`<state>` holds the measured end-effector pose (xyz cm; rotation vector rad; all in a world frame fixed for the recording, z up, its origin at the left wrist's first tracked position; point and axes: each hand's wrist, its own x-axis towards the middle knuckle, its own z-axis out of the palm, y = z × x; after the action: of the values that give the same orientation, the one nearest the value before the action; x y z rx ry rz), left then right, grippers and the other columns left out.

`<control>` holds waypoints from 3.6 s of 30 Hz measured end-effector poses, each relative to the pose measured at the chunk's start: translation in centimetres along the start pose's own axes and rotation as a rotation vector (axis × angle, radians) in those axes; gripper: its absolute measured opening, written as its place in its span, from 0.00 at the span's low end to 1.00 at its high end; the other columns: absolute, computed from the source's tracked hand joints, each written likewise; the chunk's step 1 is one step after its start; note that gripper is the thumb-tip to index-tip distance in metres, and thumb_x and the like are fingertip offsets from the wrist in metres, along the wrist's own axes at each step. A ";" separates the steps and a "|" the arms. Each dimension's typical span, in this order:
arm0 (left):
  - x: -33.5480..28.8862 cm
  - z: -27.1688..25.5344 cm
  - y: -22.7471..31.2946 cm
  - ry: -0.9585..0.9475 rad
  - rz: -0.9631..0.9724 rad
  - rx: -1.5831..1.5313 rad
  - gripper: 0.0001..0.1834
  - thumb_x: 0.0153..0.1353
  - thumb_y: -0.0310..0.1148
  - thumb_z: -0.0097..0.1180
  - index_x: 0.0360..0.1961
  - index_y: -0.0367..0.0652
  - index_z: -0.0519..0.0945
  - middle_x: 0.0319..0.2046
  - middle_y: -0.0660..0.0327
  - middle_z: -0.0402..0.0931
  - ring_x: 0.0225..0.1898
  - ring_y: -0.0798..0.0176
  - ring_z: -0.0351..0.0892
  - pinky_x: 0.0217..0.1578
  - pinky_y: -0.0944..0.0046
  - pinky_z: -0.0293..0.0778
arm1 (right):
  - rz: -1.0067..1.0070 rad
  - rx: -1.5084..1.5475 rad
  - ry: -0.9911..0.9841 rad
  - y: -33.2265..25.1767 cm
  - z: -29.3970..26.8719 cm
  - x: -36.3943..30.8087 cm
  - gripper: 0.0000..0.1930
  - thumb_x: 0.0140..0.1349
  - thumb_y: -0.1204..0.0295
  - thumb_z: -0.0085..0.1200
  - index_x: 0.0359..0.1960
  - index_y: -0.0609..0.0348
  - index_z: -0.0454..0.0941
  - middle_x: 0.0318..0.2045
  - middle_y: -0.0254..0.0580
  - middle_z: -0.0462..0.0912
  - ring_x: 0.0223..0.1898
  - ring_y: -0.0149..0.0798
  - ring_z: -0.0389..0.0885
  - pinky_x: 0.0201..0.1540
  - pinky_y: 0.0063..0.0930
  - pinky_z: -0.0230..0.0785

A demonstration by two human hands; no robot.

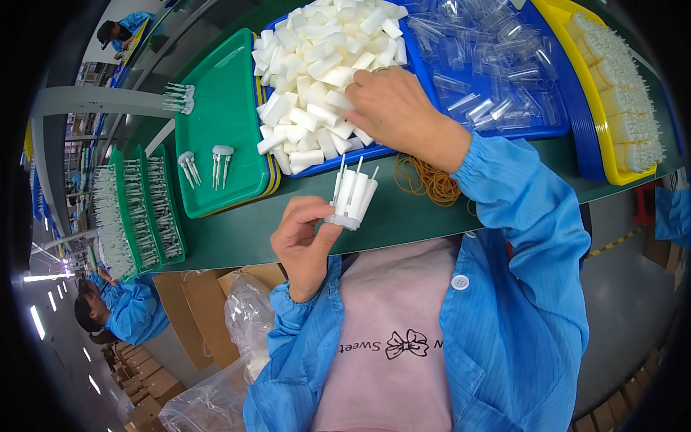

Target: The person assembles components by fitting foam pieces onto the prongs of a plastic base, sliding clear plastic covers over the foam pieces, and securing the bundle with a rubber band before placing it into a tray.

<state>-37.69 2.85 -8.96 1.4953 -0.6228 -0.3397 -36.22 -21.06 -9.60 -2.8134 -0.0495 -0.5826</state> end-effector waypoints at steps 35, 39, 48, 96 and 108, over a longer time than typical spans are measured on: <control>0.1 -0.6 2.4 -0.054 0.142 0.130 0.13 0.44 0.17 0.67 0.34 0.37 0.83 0.33 0.57 0.77 0.33 0.64 0.77 0.34 0.69 0.72 | -0.203 0.164 0.093 -2.7 -5.6 -3.3 0.10 0.48 0.77 0.59 0.33 0.53 0.77 0.34 0.33 0.79 0.29 0.38 0.77 0.33 0.28 0.67; 0.3 -0.5 2.8 -0.121 0.185 0.205 0.13 0.44 0.17 0.67 0.34 0.37 0.83 0.33 0.57 0.77 0.32 0.64 0.77 0.31 0.69 0.73 | -0.212 0.152 0.047 -2.8 -5.5 -3.3 0.11 0.46 0.77 0.59 0.33 0.53 0.77 0.34 0.32 0.79 0.31 0.37 0.78 0.33 0.28 0.67; 0.6 -0.5 3.4 -0.188 0.216 0.336 0.13 0.43 0.20 0.67 0.34 0.39 0.84 0.31 0.58 0.77 0.31 0.63 0.77 0.29 0.68 0.73 | -0.093 0.709 -0.049 -2.4 -5.6 -3.0 0.11 0.53 0.79 0.56 0.39 0.58 0.77 0.37 0.38 0.79 0.37 0.37 0.79 0.43 0.26 0.69; -0.6 0.5 0.0 0.051 0.243 0.313 0.12 0.47 0.17 0.65 0.35 0.38 0.83 0.34 0.57 0.78 0.33 0.63 0.76 0.32 0.69 0.72 | -0.067 -0.163 0.051 2.0 -3.5 -3.5 0.13 0.44 0.75 0.64 0.33 0.55 0.75 0.36 0.36 0.73 0.41 0.40 0.71 0.43 0.33 0.62; -0.7 0.6 0.5 0.010 0.242 0.313 0.11 0.46 0.16 0.65 0.33 0.37 0.83 0.33 0.56 0.78 0.34 0.64 0.76 0.33 0.70 0.71 | -0.005 -0.054 0.002 2.2 -4.1 -3.9 0.15 0.46 0.75 0.64 0.34 0.55 0.71 0.35 0.35 0.73 0.41 0.39 0.72 0.45 0.34 0.62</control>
<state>-38.68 2.76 -8.56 1.6950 -0.8686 -0.0478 -41.21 -24.17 -8.07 -2.8653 -0.0416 -0.5967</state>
